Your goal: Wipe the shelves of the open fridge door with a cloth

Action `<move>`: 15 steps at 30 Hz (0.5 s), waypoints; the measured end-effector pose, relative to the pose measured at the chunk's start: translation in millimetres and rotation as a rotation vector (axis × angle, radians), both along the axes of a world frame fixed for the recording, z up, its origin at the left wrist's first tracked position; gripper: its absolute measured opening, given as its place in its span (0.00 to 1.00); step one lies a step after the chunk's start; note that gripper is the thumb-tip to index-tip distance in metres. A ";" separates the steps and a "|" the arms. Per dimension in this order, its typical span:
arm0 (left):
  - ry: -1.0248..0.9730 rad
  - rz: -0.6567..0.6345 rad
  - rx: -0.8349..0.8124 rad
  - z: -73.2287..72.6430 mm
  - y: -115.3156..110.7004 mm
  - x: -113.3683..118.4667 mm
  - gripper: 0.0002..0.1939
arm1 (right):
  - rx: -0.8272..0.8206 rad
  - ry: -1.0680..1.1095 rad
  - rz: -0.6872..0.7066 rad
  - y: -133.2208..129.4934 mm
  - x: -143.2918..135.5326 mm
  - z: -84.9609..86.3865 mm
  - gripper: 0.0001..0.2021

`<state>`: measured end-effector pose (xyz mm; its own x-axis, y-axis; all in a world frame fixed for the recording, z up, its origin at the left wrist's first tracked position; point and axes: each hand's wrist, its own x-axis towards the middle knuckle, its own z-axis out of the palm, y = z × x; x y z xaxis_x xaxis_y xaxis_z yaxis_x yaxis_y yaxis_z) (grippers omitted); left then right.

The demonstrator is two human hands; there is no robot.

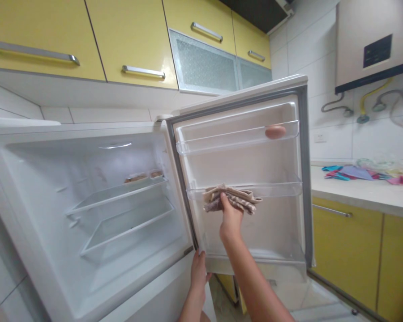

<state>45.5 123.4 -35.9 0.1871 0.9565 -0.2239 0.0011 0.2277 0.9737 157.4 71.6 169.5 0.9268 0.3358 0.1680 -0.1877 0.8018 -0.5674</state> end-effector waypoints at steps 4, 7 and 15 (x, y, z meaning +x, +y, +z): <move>-0.041 -0.024 0.000 10.5 -5.1 2.5 0.29 | -0.034 0.019 -0.276 -26.8 47.3 -2.7 0.29; -0.067 -0.032 -0.012 18.6 -10.1 3.0 0.29 | -0.072 0.027 -0.477 -45.2 82.7 -6.8 0.31; -0.073 -0.012 -0.054 15.2 -4.4 4.0 0.30 | -0.388 -0.344 -0.816 -83.4 133.3 -34.3 0.26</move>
